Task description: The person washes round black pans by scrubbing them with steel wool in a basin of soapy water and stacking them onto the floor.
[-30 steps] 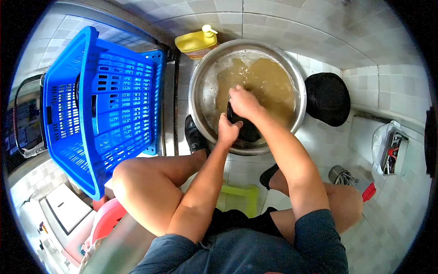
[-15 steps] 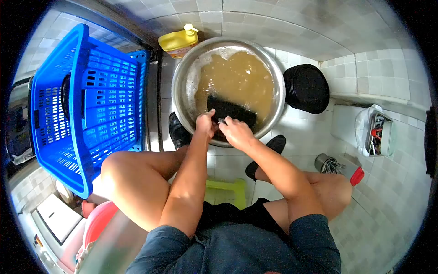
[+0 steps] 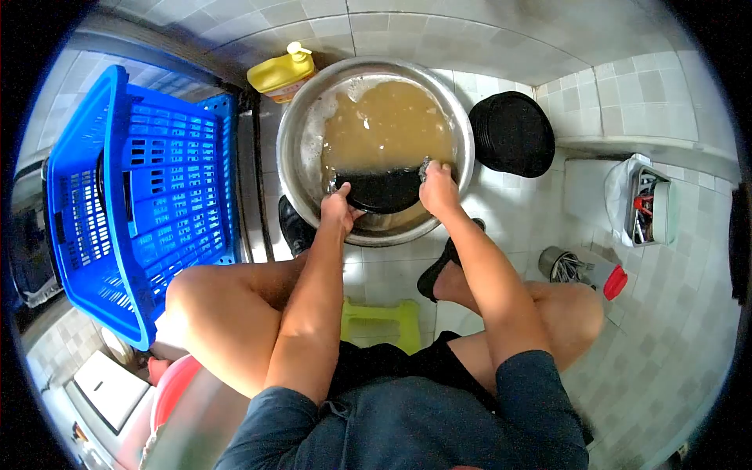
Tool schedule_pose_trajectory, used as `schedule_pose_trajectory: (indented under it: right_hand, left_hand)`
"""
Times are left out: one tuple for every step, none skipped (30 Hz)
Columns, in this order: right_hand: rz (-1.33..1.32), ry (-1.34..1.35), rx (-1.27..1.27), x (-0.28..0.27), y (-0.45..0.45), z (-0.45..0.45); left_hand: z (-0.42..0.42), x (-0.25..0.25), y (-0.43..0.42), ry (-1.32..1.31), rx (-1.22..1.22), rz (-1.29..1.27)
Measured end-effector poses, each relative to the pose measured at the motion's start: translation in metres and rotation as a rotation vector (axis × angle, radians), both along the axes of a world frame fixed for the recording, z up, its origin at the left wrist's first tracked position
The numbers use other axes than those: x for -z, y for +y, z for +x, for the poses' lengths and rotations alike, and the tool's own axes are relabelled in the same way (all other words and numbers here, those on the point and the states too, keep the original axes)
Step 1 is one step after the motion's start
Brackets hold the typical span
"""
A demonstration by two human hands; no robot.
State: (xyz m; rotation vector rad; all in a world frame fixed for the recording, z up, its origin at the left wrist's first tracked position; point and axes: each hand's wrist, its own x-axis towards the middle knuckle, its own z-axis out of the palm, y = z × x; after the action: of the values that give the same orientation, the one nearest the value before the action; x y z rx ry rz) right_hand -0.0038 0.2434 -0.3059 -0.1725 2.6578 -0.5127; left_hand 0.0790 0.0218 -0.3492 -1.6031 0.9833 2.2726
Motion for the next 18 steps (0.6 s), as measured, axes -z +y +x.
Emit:
schedule_pose_trajectory:
  right_hand:
    - [-0.047,0.002,0.140,0.006,-0.004,0.001]
    - [-0.050,-0.007,0.148,0.011,-0.009,0.009]
    - [-0.110,-0.029,0.284,0.011,-0.018,0.020]
    - [-0.170,-0.048,0.422,0.010,-0.028,0.030]
    - [-0.206,-0.106,0.482,0.009,-0.037,0.041]
    - [-0.241,-0.163,0.543,0.008,-0.046,0.051]
    - [-0.233,-0.142,0.569,0.011,-0.053,0.063]
    - [-0.224,-0.119,0.598,0.015,-0.056,0.070]
    - [-0.180,-0.136,0.606,0.014,-0.053,0.064]
    - [-0.137,-0.157,0.610,0.014,-0.049,0.055]
    - [-0.097,-0.148,0.577,0.013,-0.042,0.045]
    - [-0.121,-0.163,0.522,0.011,-0.036,0.033]
    - [-0.101,-0.136,0.451,0.026,-0.030,0.025]
    - [-0.080,-0.103,0.380,0.039,-0.027,0.016]
    - [-0.071,0.068,0.293,0.042,-0.027,0.009]
    - [-0.076,0.072,0.301,0.045,-0.028,0.002]
    - [-0.067,0.038,0.241,0.049,-0.034,-0.001]
    - [-0.060,-0.003,0.178,0.051,-0.042,0.000]
  left_hand:
    - [0.000,0.000,0.001,0.002,-0.001,-0.005]
    - [0.001,0.000,0.001,0.001,-0.001,-0.010]
    - [0.001,0.004,0.001,-0.006,0.005,-0.013]
    - [0.000,0.008,0.000,-0.016,-0.004,-0.016]
    - [0.000,0.013,0.000,-0.028,-0.010,-0.018]
    - [-0.002,0.008,0.002,-0.033,0.000,-0.019]
    - [-0.004,-0.001,0.004,-0.049,0.022,-0.061]
    - [-0.006,-0.009,0.007,-0.064,0.047,-0.102]
    - [-0.006,-0.002,0.007,-0.042,0.033,-0.082]
    - [-0.004,0.002,0.008,-0.044,0.044,-0.085]
    - [-0.003,0.006,0.006,-0.030,0.124,-0.123]
    - [-0.002,0.008,0.004,-0.019,0.208,-0.162]
    - [-0.002,0.004,0.007,-0.043,0.169,-0.139]
    - [-0.002,-0.001,0.009,-0.045,0.185,-0.143]
    - [-0.003,-0.004,0.011,-0.049,0.203,-0.176]
    - [-0.005,-0.007,0.012,-0.053,0.218,-0.211]
    - [-0.006,-0.009,0.011,-0.105,0.254,-0.257]
    - [-0.004,-0.004,0.008,-0.114,0.258,-0.264]
